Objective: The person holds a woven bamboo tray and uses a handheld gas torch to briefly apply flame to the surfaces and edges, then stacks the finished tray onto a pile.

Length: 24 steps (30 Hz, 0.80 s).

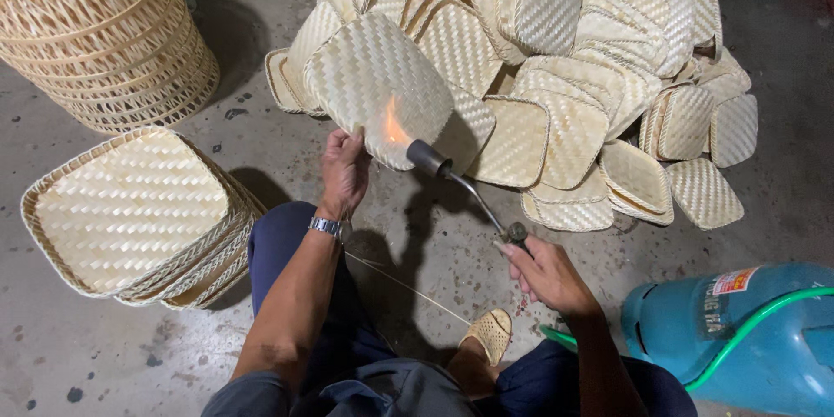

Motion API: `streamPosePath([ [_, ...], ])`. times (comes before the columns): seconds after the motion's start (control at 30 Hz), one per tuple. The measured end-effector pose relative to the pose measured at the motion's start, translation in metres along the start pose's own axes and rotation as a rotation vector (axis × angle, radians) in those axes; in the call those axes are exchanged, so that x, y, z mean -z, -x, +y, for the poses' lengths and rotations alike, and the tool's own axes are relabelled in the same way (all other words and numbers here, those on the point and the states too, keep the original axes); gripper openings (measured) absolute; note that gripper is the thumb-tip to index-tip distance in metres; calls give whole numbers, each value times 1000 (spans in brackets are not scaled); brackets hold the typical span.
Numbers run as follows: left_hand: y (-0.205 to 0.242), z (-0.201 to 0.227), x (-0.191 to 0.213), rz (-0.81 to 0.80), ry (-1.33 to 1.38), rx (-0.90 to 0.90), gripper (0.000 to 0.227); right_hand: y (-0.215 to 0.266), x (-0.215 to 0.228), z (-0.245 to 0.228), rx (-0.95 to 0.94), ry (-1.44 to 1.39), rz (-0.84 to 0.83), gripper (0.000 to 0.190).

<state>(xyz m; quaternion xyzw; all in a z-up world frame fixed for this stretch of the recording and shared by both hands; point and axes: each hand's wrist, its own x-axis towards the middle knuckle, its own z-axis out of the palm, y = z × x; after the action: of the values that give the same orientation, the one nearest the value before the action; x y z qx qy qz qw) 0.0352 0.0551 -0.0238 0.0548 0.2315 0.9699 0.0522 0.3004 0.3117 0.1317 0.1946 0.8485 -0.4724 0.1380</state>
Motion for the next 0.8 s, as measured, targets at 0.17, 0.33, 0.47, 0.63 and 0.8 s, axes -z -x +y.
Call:
streamPosePath([
  [0.17, -9, 4, 16, -61, -143, 47, 13, 4, 4, 3, -41, 4, 43, 37],
  [0.33, -20, 22, 14, -34, -203, 49, 4, 5, 5, 16, -51, 9, 2, 32],
  [0.47, -21, 27, 12, -5, -189, 37, 4, 1, 2, 20, -87, 10, -27, 37],
  [0.63, 3, 13, 6, -8, -120, 63, 4, -20, -2, 26, -57, -191, 113, 28],
  [0.8, 54, -24, -20, -113, -171, 80, 3, -70, -28, 35, 132, -847, 288, 22],
])
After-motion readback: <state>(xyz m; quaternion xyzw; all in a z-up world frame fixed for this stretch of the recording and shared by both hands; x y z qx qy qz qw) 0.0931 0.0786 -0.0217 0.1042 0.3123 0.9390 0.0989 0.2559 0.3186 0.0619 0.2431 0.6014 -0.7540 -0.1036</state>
